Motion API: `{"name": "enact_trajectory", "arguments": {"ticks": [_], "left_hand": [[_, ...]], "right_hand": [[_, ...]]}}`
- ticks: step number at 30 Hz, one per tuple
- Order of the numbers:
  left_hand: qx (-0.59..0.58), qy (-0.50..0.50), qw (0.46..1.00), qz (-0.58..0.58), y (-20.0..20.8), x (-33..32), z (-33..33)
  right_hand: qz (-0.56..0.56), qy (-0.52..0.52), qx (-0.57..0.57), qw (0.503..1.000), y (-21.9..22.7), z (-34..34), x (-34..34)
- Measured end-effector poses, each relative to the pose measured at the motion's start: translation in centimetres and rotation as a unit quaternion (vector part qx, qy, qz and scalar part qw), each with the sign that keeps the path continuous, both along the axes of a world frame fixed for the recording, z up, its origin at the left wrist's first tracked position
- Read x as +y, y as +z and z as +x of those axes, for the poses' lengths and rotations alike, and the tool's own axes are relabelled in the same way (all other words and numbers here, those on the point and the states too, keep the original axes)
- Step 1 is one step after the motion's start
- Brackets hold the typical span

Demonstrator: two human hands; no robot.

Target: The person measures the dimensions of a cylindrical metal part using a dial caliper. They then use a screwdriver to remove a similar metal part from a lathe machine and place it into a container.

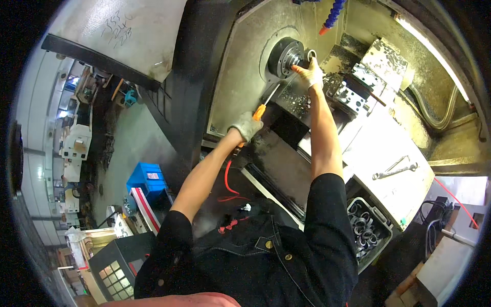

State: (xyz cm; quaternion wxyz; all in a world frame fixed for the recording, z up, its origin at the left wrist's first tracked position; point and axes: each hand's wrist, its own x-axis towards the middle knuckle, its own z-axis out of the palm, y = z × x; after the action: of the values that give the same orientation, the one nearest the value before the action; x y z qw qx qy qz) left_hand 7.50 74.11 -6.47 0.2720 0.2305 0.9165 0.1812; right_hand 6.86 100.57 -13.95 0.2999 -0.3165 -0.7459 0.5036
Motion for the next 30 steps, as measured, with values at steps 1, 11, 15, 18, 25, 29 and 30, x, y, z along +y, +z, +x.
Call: {"name": "enact_trajectory", "arguments": {"ticks": [1,11,15,18,25,29,30], "left_hand": [[0.013,-0.012,1.0,0.003,0.6,0.5,0.3],[0.014,-0.026,0.999,-0.031,0.6,0.1,-0.2],[0.035,-0.046,0.998,0.01,-0.5,0.1,0.1],[-0.009,-0.014,1.0,0.023,0.0,1.3,0.2],[0.056,-0.043,0.997,-0.027,-2.1,1.5,-0.2],[0.077,-0.028,0.995,-0.061,0.1,2.2,0.4],[0.083,-0.027,0.993,-0.077,0.7,2.5,0.6]], "right_hand": [[0.004,0.002,-0.004,1.0,0.1,0.1,0.3],[-0.395,0.004,0.31,0.865,-4.1,-1.6,0.7],[-0.496,0.023,0.297,0.816,-4.3,-2.2,2.0],[-0.449,-0.001,0.222,0.865,-5.0,-2.5,3.0],[-0.408,0.013,0.173,0.896,-5.4,-0.3,-0.7],[-0.47,-0.011,0.263,0.843,-5.1,0.3,-1.4],[-0.475,-0.015,0.29,0.831,-5.0,0.3,-1.5]]}}
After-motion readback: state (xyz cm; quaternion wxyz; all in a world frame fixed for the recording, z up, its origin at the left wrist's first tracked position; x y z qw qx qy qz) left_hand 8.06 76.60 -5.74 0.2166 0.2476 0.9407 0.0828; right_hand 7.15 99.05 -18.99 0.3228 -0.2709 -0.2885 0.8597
